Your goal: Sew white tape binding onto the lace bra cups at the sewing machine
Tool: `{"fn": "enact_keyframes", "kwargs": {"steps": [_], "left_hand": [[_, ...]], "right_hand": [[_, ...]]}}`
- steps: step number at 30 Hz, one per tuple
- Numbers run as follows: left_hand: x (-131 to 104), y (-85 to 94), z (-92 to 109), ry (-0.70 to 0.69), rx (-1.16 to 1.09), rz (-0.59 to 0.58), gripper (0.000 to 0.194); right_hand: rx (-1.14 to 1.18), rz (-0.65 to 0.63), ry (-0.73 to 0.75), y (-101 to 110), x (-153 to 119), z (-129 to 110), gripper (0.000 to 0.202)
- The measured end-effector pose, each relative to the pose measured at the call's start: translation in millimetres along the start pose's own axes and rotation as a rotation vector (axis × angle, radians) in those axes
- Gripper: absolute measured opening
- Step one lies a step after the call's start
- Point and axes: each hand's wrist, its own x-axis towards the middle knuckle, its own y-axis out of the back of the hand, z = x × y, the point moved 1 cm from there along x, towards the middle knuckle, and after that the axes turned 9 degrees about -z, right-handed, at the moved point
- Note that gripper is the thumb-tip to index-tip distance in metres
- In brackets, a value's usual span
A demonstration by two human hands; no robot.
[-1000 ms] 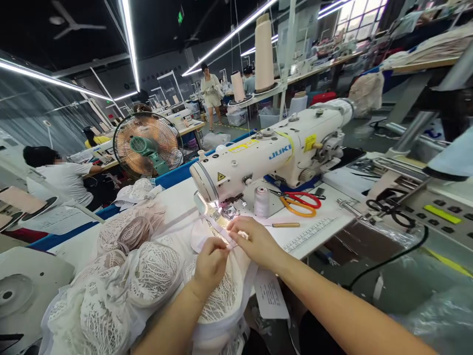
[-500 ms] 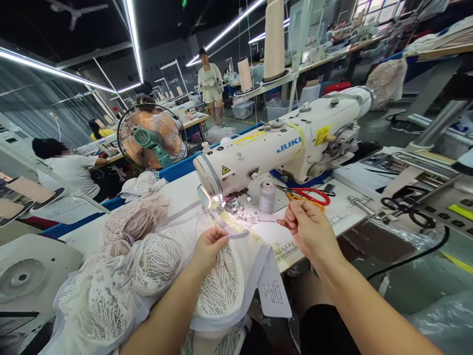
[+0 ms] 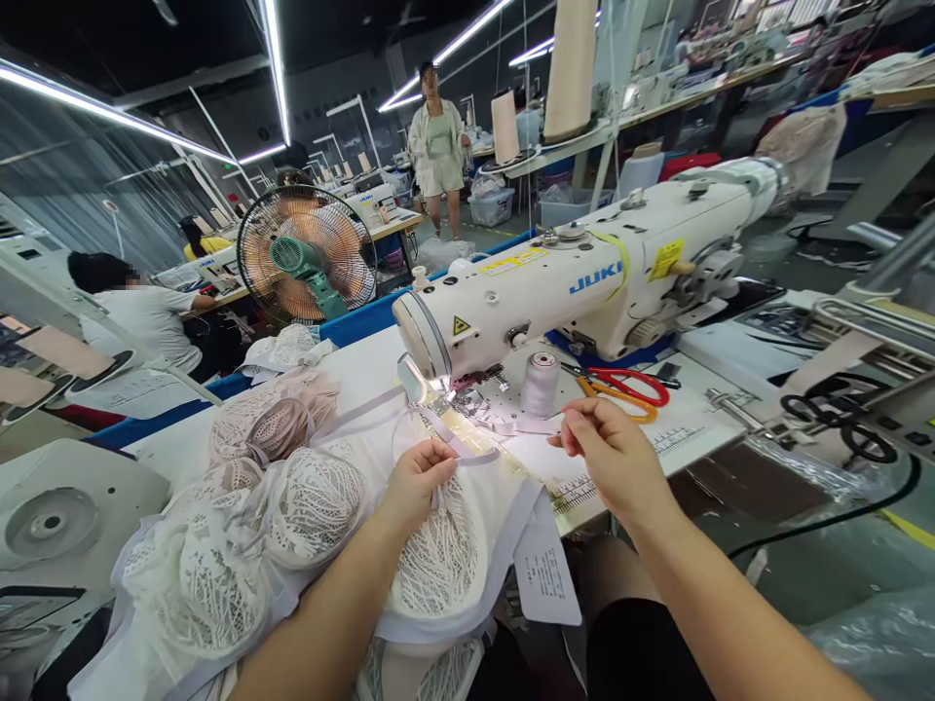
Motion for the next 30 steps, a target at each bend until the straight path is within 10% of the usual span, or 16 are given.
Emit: {"fn": "enact_keyframes", "kwargs": {"steps": [13,23,30], "left_hand": [[1,0.7,0,-0.008,-0.056,0.008,0.023],[-2,-3.8,2,0.01,-0.174,-0.031,0.025],[-5,-8.0,3,-0.009,-0.226,-0.062,0.023]], "right_hand": [[-0.199,0.021,0.109,-9,1,-2,0.019],[-0.708,-0.553,0.263,-63,-16,-5,0.016],[-0.602,-0.546,0.172,-63,-25,-2,0.015]]}}
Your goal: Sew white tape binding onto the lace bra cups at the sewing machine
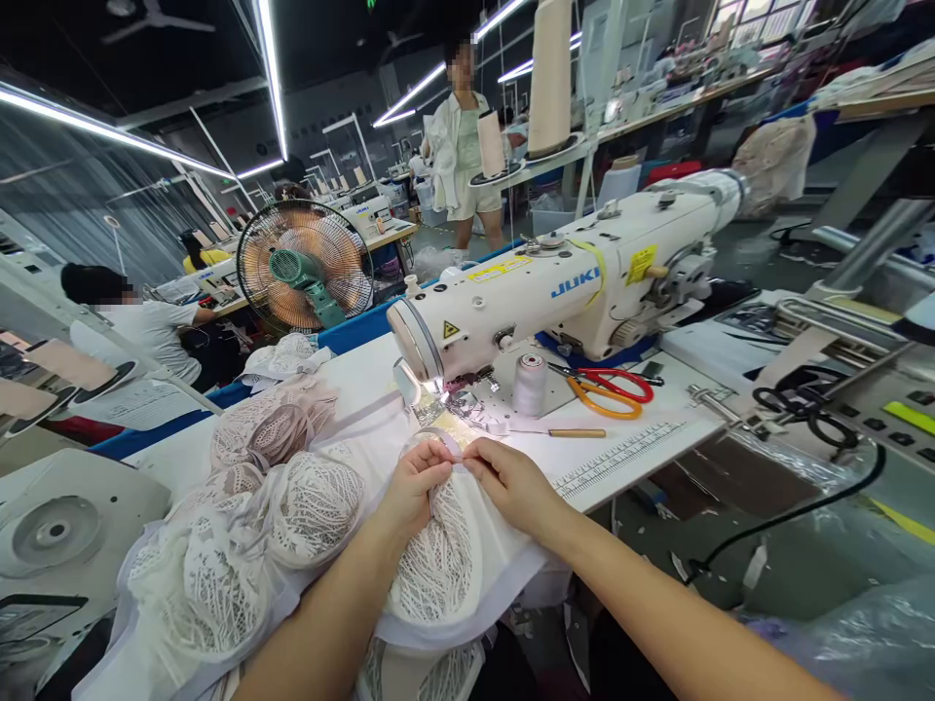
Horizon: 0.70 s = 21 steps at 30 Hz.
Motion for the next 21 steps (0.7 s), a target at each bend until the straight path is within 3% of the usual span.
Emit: {"fn": "enact_keyframes", "kwargs": {"steps": [6,12,21], "left_hand": [[-3,-5.0,2,-0.012,0.034,-0.051,0.021],[-8,-6.7,2,0.158,0.111,-0.143,0.024],[-22,-29.3,11,0.17,0.102,-0.174,0.023]], "right_hand": [[0.111,0.008,-0.042,3,-9,-5,0.017],[0.121,-0.002,-0.059,7,-23,-8,0.017],[0.143,-0.001,-0.009,13,-45,-22,0.019]]}}
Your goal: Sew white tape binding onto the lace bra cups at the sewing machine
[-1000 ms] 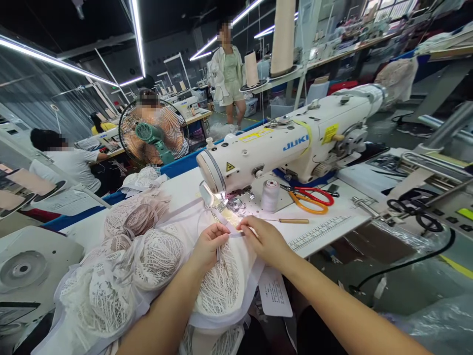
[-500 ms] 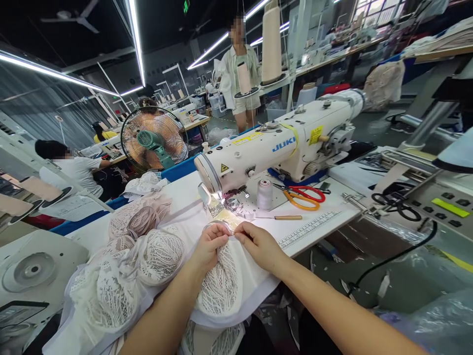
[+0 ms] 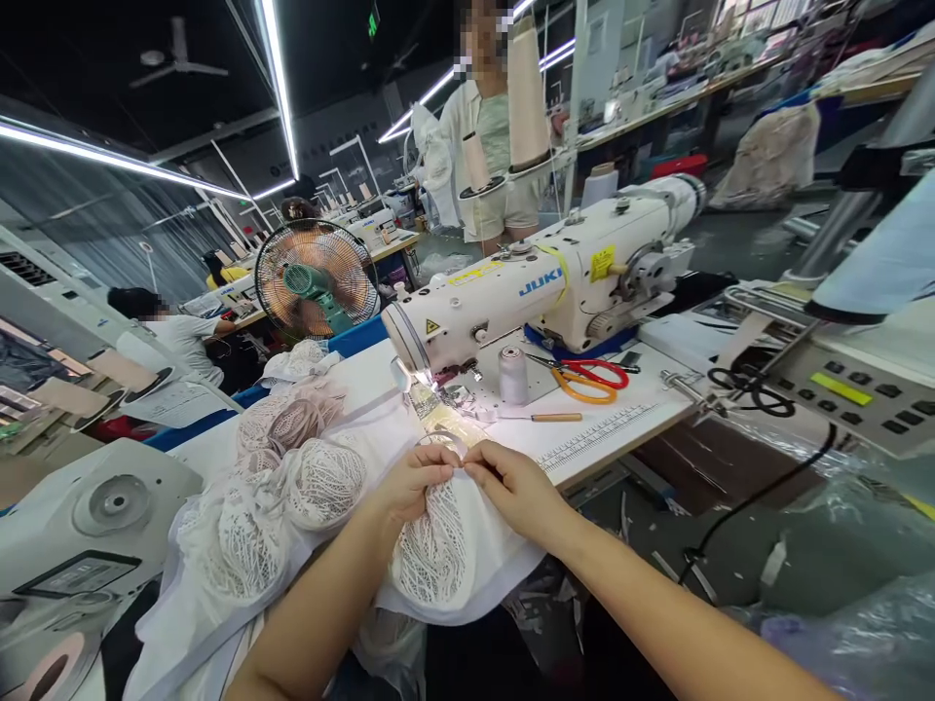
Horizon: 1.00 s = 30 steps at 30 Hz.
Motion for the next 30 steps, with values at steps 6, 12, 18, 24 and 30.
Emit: {"fn": "enact_keyframes", "kwargs": {"steps": [6,12,18,24,30], "left_hand": [[-17,-26.6,5,0.054,-0.009,0.034,0.025],[-46,-74.7,-24,0.052,-0.256,0.094,0.029],[-53,-94.1,-56,-0.189,0.101,0.321,0.027],[-86,-112.9,-76,-0.241,0.683,0.427,0.012],[-110,-128.5,-95,-0.276,0.689,0.454,0.017]], "right_hand": [[-0.001,-0.034,0.039,6,-15,-14,0.019],[0.059,-0.111,0.105,16,-56,-35,0.02],[0.102,-0.112,-0.035,25,-91,-20,0.024],[0.083,0.133,-0.098,15,-116,-8,0.02],[0.302,0.101,-0.016,-19,-129,-4,0.02]]}}
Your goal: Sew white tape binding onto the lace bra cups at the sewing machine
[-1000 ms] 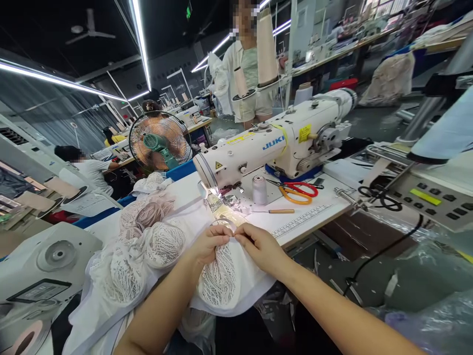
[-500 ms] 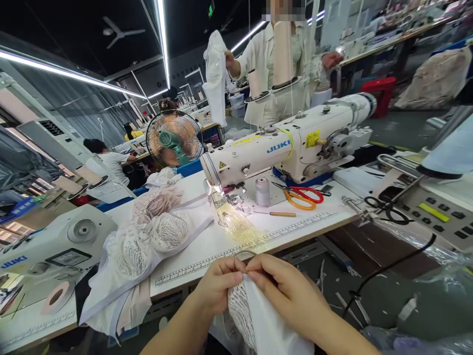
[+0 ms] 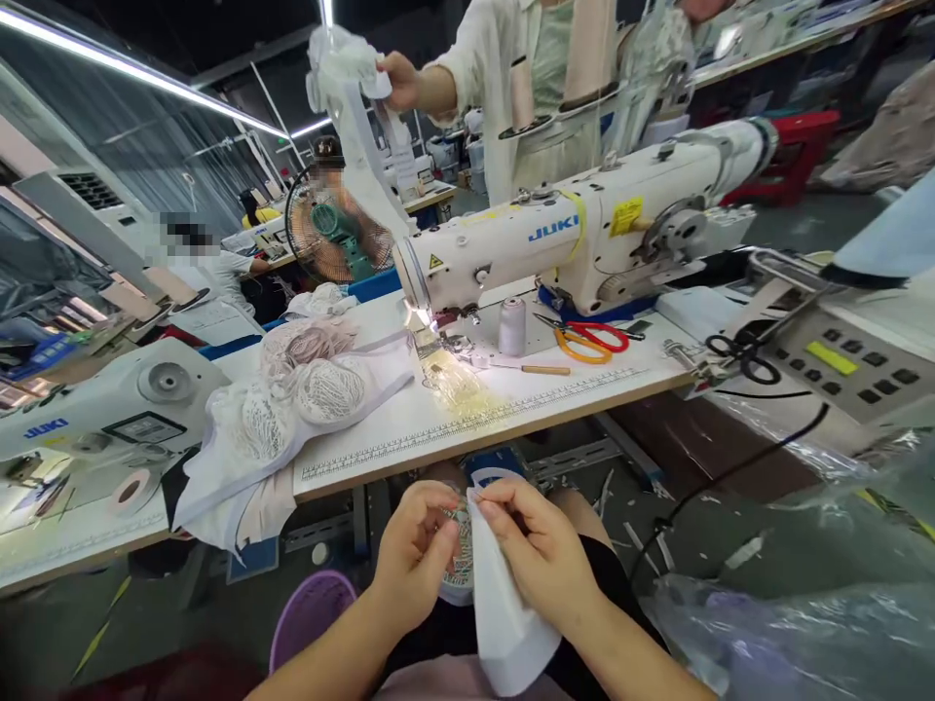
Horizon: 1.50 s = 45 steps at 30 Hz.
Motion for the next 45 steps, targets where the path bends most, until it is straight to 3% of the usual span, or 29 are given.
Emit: {"fn": "enact_keyframes", "kwargs": {"steps": [5,7,13,17,23,34,36,39,41,43,45], "left_hand": [[-9,7.1,-2,-0.027,0.018,-0.005,0.016],[-13,8.8,-7,0.058,-0.152,-0.025,0.012],[-24,7.5,-23,0.365,-0.762,-0.072,0.028],[-26,7.6,-27,0.487,-0.96,-0.069,0.029],[-21,4.5,-34,0.559,-1.101,-0.047,0.027],[-8,-0.1,-45,0.492,-0.998,-0.007,0.031],[-9,3.0,-46,0.387,-0.775,0.103,0.025],[-18,10.7,-42,0.117,-0.224,0.354,0.009],[-26,12.7,-39,0.034,-0.024,0.304,0.007],[-32,12.0,-39,0.082,-0.013,0.131,0.013],[-39,11.1,-43,0.164,-0.058,0.047,0.02]], "right_hand": [[0.102,-0.107,-0.026,-12,-9,6,0.024],[0.106,-0.133,-0.051,-15,-13,6,0.023],[0.026,-0.162,-0.133,-26,-20,10,0.023],[0.047,-0.205,-0.191,-34,-19,14,0.023],[0.111,-0.236,-0.286,-35,-18,22,0.026],[0.222,-0.123,-0.351,-31,-13,35,0.026],[0.2,-0.107,-0.338,-29,-12,35,0.026],[0.093,-0.069,-0.287,-30,-9,36,0.024],[0.005,-0.056,-0.237,-35,-8,37,0.022],[-0.057,-0.068,-0.187,-45,-8,39,0.022],[-0.087,-0.089,-0.156,-58,-10,42,0.022]]}}
